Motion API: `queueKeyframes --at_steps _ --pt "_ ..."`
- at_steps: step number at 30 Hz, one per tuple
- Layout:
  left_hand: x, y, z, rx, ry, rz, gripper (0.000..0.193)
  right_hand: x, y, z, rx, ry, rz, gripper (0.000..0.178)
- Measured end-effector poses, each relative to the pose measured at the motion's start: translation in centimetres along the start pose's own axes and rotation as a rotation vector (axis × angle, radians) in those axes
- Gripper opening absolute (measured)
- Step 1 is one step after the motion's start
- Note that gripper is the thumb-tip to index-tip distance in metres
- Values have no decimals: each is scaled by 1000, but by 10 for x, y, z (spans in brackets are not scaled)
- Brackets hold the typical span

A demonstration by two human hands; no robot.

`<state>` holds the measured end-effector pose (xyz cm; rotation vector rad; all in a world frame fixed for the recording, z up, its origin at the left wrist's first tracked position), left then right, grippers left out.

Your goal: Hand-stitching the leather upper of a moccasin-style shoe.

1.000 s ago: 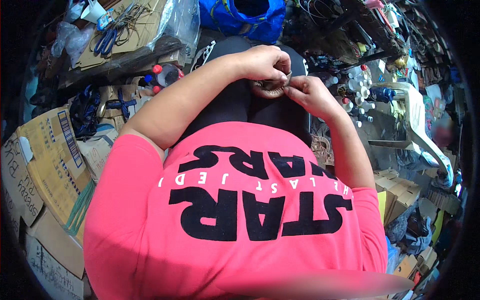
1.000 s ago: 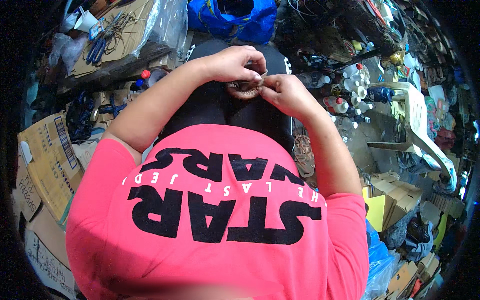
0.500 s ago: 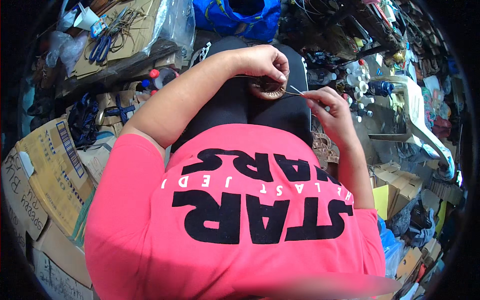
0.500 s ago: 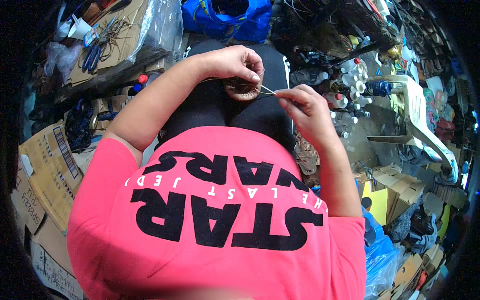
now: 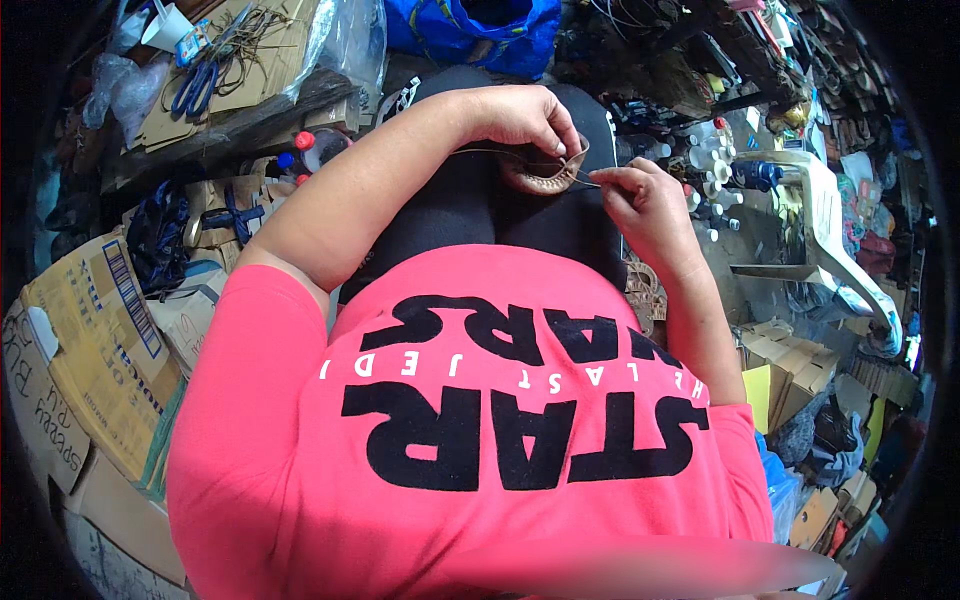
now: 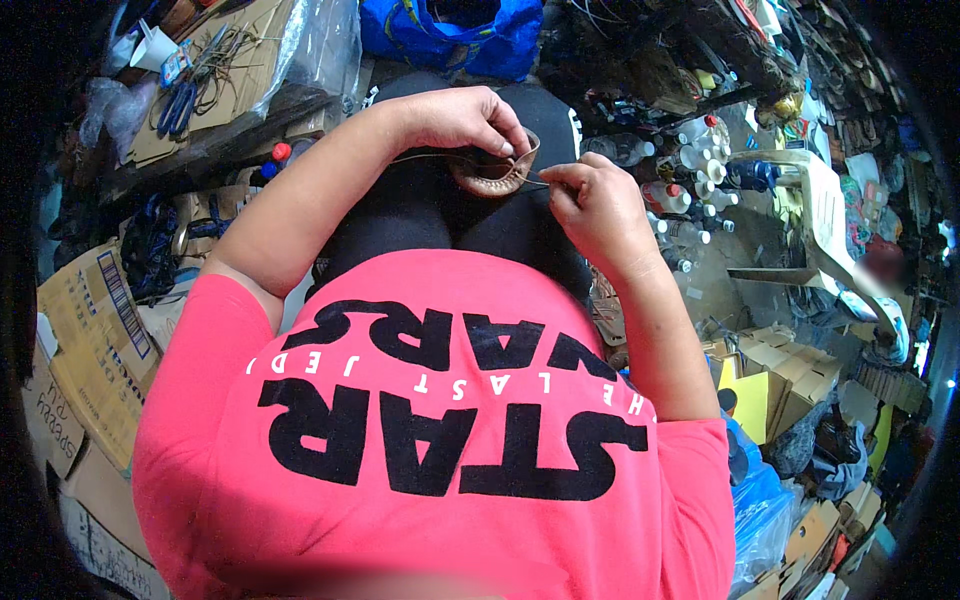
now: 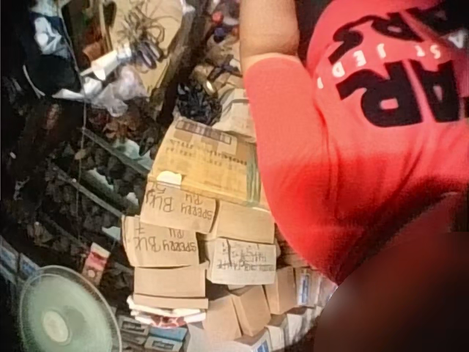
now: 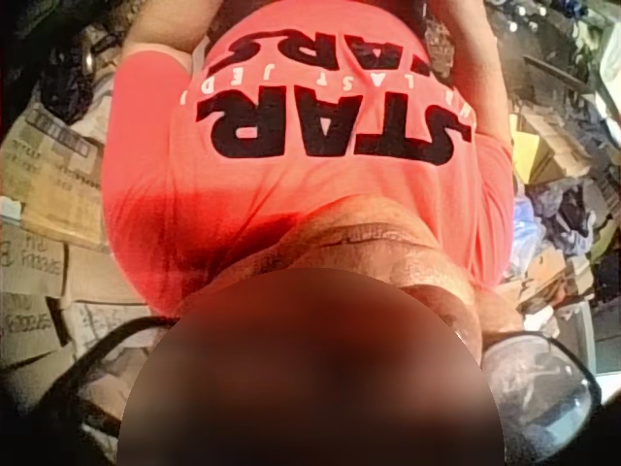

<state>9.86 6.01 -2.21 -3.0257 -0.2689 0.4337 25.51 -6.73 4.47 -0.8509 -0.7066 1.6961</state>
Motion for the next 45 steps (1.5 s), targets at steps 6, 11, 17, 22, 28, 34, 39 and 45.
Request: queueKeyframes --at_steps 6,11,17,22,28,34,39,45 --pt "-1 1 -2 -20 -34 3 25 2 2 5 -81 -20 -8 19" --pt "6 -2 5 -19 0 22 22 -4 15 -11 38 -37 -64 20" --pt "10 -2 2 38 19 -6 19 15 11 -27 81 -127 14 21" --pt "9 -4 -1 58 96 78 20 36 10 -67 458 -83 288 24" --pt "11 -5 2 121 15 12 20 40 18 -64 460 -101 247 18" --pt "-8 -2 -9 635 85 -400 35 25 14 -32 257 -168 13 16" --pt "-59 29 -16 646 172 -616 48 12 26 -33 144 -168 -62 23" --pt "-69 57 -12 854 98 -762 17 -4 37 -18 -185 -266 -221 28"
Point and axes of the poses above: each hand's wrist, its own x-axis towards the middle knuckle, its own y-axis out of the palm, z = x × y, the point moved 2 cm from there along x, towards the middle knuckle, and after that the axes turned 8 degrees about z, right-handed, at the moved point
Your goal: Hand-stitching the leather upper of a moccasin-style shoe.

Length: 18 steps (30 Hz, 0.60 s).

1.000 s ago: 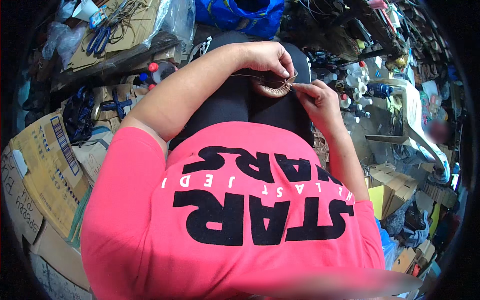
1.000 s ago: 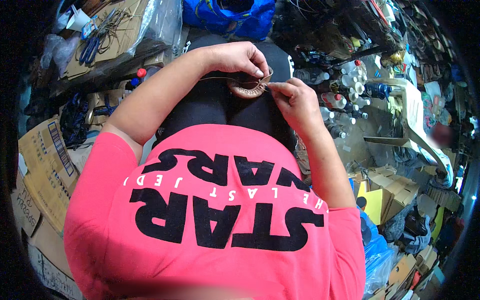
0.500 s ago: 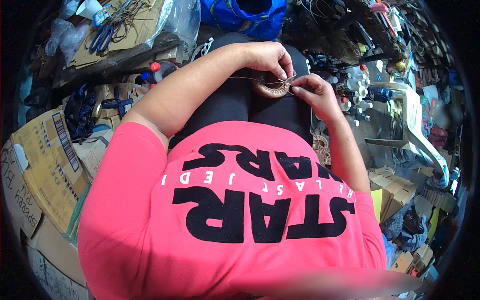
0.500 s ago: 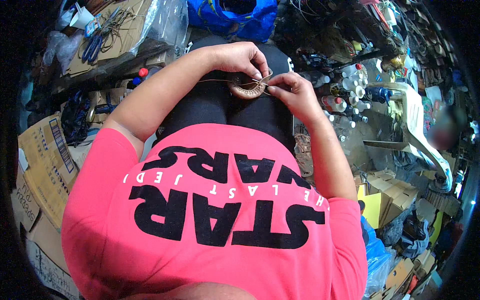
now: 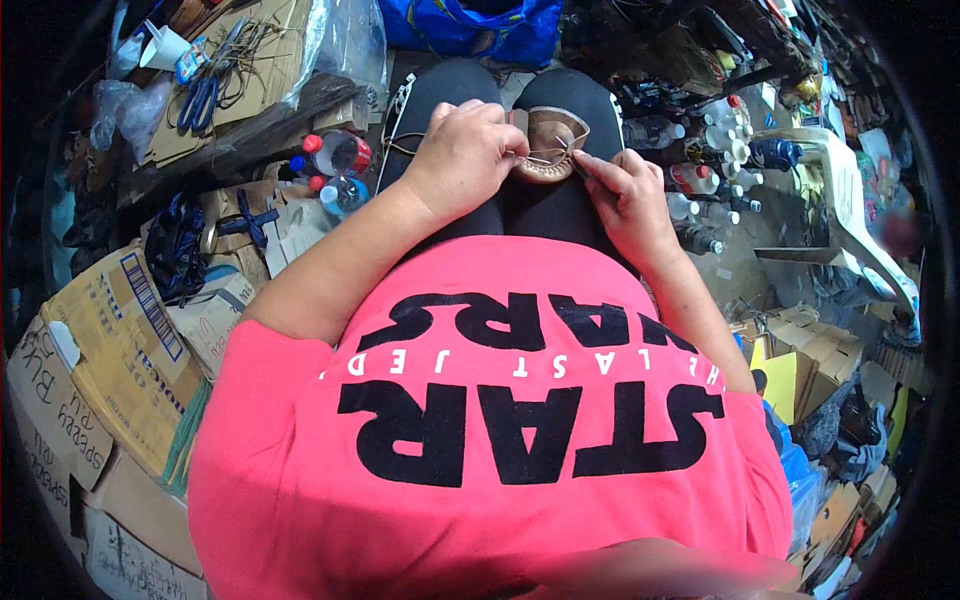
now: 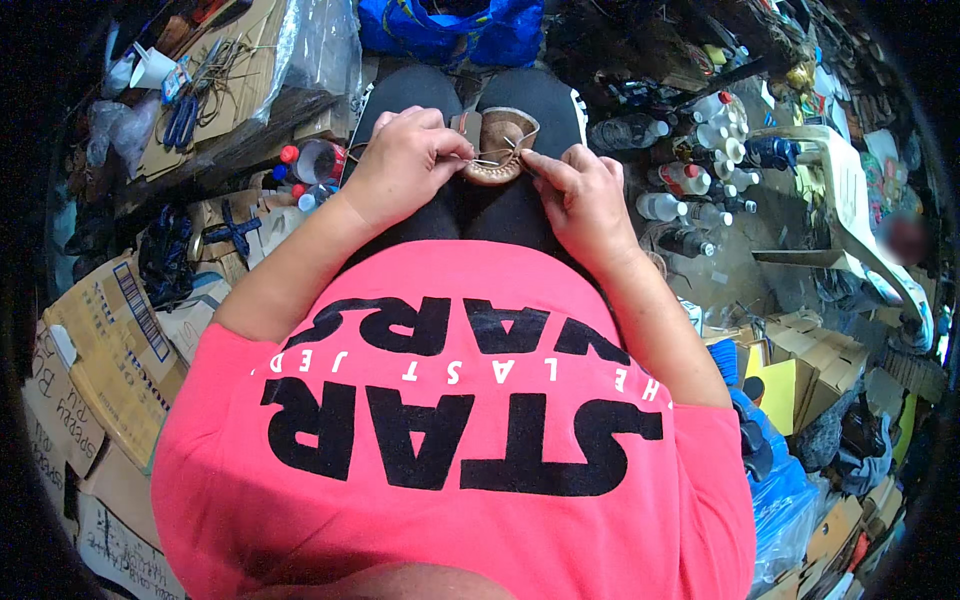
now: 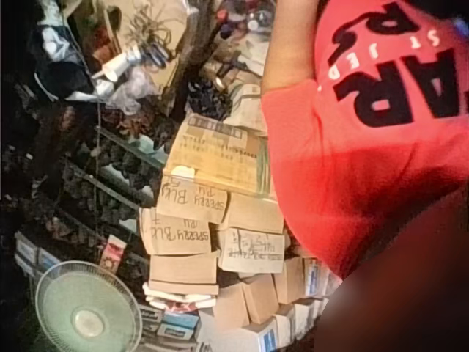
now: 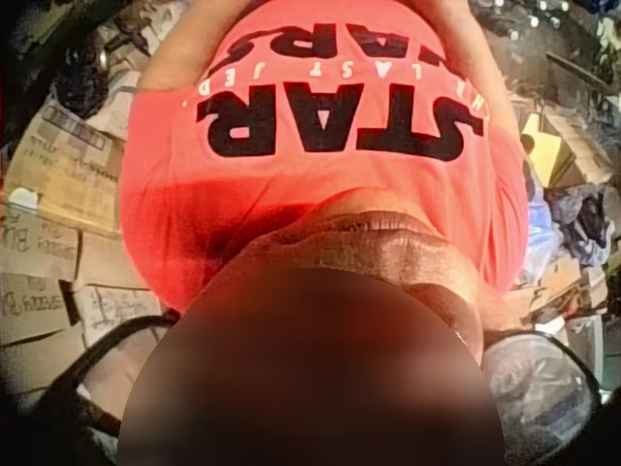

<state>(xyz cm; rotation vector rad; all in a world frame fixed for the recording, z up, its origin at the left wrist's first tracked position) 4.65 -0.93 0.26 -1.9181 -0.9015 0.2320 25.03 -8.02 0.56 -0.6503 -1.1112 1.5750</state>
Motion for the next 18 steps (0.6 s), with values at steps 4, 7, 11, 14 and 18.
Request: queueKeyframes --at_steps 4,7,11,14,18 --pt "7 1 4 80 21 -150 14 5 6 -32 548 170 160 37" --pt "18 10 18 -160 22 -57 17 16 4 -49 532 125 245 38" --pt "20 15 20 -180 19 8 22 25 5 -57 515 65 289 39" --pt "20 17 23 -204 32 6 22 28 5 -58 541 42 315 39" --pt "20 17 24 -193 32 24 22 29 7 -62 591 38 325 39"
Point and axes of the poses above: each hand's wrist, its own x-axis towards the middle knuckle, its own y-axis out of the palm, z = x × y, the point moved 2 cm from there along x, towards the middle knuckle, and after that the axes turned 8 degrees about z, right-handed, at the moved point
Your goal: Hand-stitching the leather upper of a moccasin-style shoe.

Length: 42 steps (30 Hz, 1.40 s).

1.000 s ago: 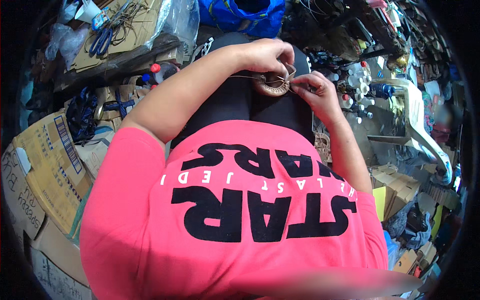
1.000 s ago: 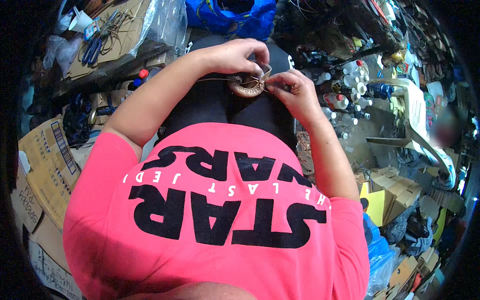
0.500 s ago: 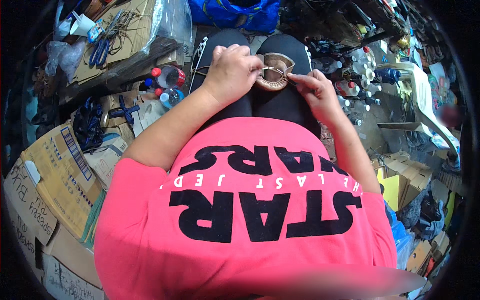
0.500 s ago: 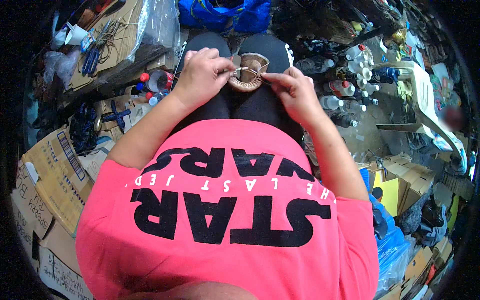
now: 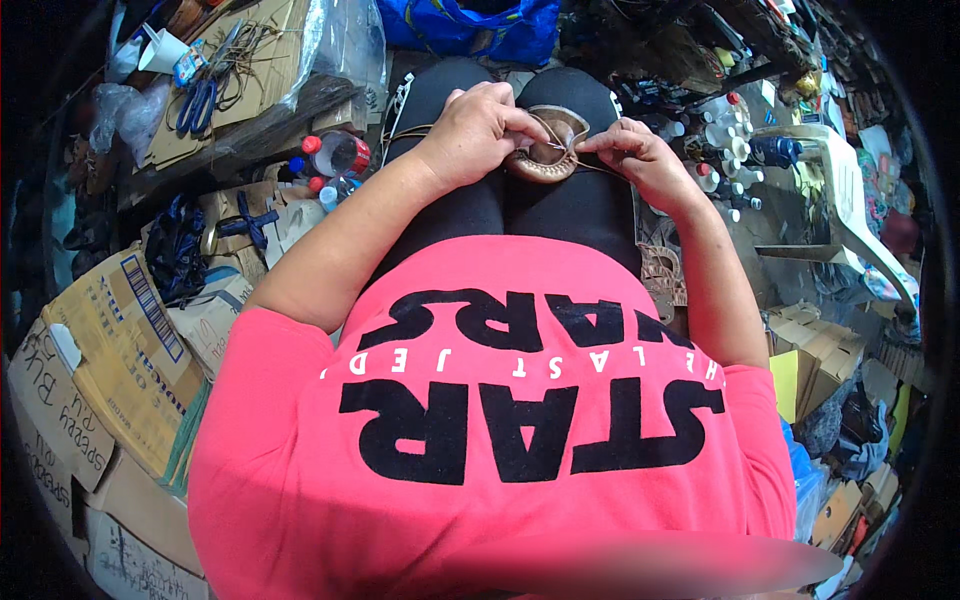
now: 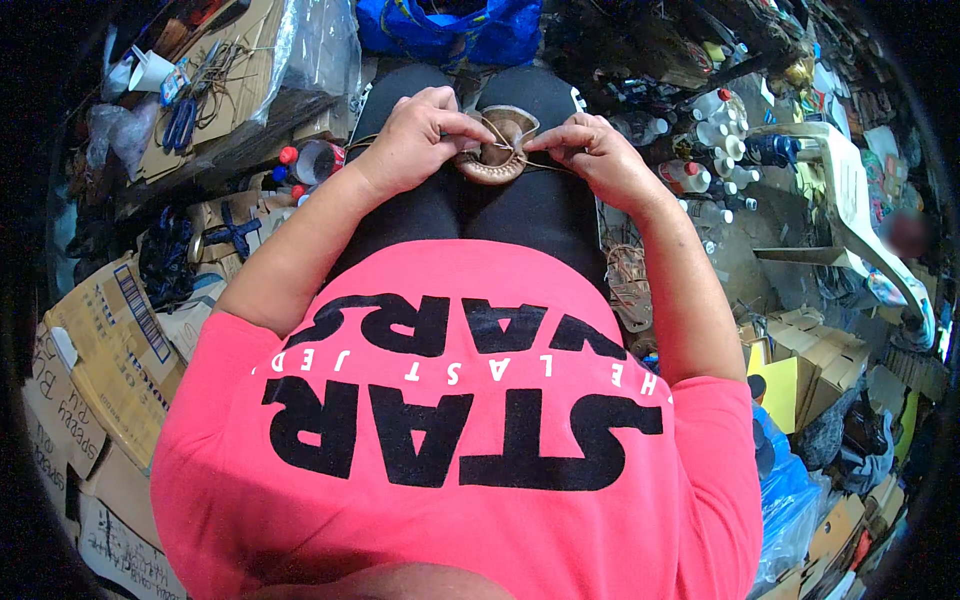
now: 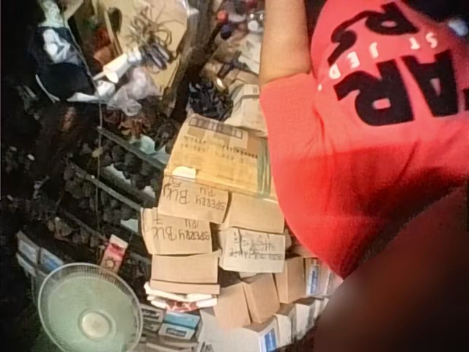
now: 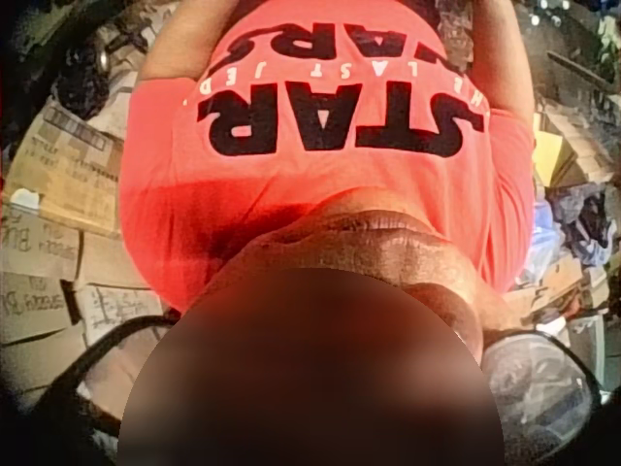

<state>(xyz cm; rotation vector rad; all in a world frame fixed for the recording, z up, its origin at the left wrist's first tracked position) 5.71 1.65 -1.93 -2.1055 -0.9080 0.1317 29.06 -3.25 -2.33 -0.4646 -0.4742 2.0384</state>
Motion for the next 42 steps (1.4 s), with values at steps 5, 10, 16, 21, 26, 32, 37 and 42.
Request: queueKeyframes --at_steps 5,10,16,21,26,32,37,42 --pt "3 3 -2 11 -24 68 19 0 0 2 104 18 44 43" --pt "21 9 16 -122 -29 170 19 4 -2 0 145 10 69 46" --pt "35 4 7 -88 96 307 23 7 -3 0 53 48 97 40" --pt "8 -1 -4 -79 -102 189 21 -5 8 9 18 42 -77 29" --pt "13 16 -3 -228 -330 171 18 -2 18 20 164 92 -156 22" --pt "29 10 -18 -19 -167 251 13 9 17 11 269 118 -90 11" --pt "28 -7 -11 273 40 287 7 0 1 -1 282 127 -117 11" --pt "22 -6 -10 105 -144 373 9 -9 -1 1 165 38 -151 19"
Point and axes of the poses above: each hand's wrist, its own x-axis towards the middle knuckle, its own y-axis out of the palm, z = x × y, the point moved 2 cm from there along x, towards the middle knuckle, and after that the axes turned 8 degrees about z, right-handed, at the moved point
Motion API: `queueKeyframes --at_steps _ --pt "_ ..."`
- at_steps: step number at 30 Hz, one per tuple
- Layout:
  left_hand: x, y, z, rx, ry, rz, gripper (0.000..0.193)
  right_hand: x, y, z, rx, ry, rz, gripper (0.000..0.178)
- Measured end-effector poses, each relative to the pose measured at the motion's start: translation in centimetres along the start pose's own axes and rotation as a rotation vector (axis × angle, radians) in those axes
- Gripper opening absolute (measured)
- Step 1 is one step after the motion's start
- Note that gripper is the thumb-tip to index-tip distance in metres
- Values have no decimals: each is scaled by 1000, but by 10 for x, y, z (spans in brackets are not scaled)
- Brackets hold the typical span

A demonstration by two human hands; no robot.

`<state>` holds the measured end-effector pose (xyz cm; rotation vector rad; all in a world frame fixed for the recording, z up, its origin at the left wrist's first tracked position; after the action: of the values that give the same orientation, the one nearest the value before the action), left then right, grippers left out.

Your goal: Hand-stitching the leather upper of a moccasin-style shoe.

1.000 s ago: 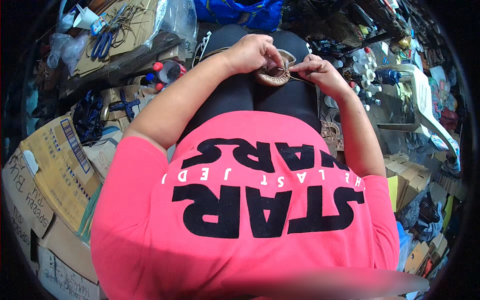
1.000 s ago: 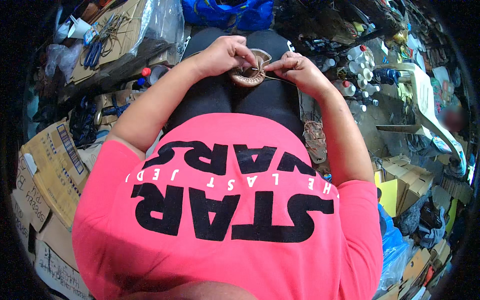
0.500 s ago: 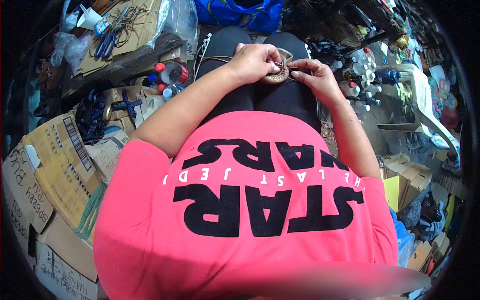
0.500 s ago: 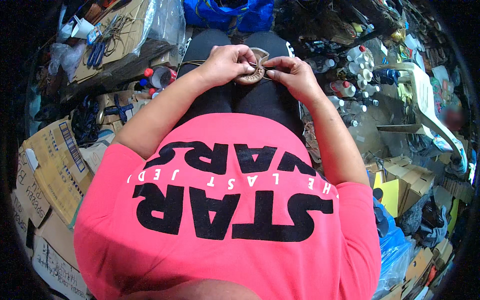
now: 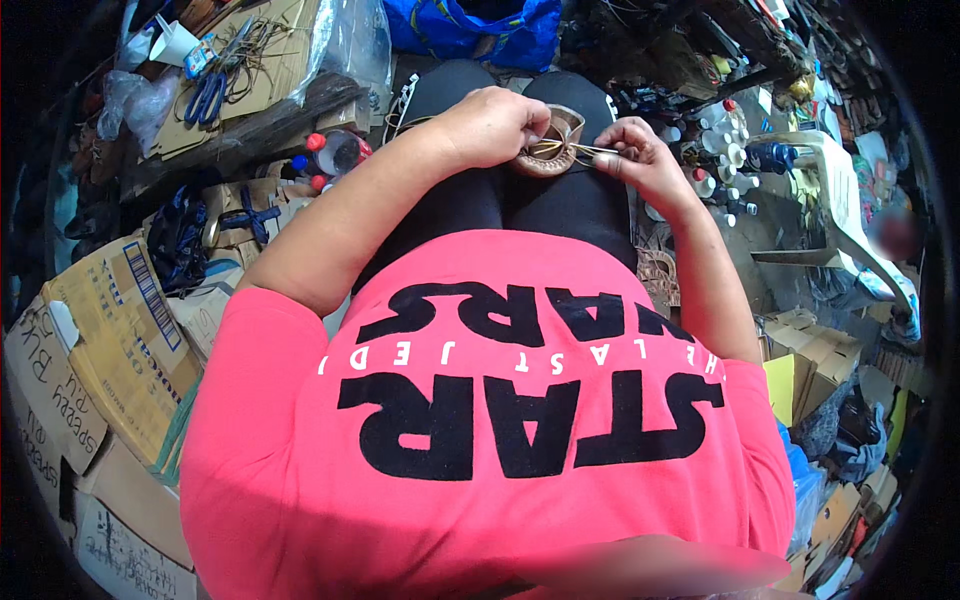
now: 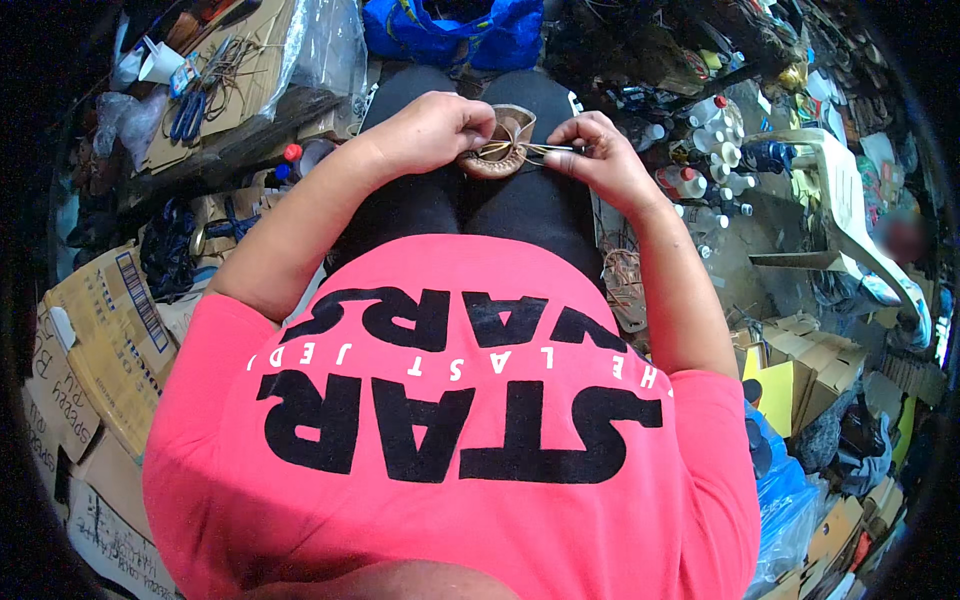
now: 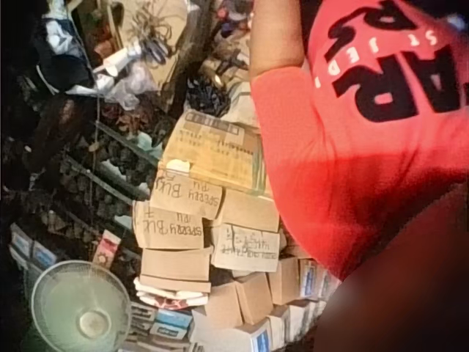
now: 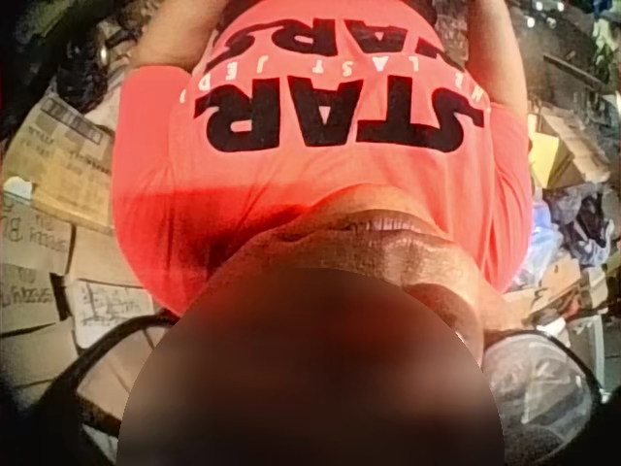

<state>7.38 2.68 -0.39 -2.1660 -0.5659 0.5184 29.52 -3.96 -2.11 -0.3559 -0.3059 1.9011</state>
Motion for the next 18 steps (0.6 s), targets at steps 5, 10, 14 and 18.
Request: queueKeyframes --at_steps 5,10,14,18 --pt "8 3 -9 -144 35 67 12 -25 -13 3 153 141 87 13" --pt "15 6 -14 36 139 62 12 11 -38 0 -578 34 -165 15" --pt "10 4 -7 26 151 10 11 12 -34 31 -607 -40 -142 18" --pt "8 5 -7 32 158 14 11 14 4 63 -936 -76 276 15"
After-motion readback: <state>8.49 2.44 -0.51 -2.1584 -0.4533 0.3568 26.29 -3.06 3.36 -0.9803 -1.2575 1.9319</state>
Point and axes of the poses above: each hand's wrist, its own x-axis towards the middle knuckle, its own y-axis out of the palm, z = x × y, the point moved 2 cm from there along x, towards the middle knuckle, and after that the axes turned 8 degrees about z, right-handed, at the moved point
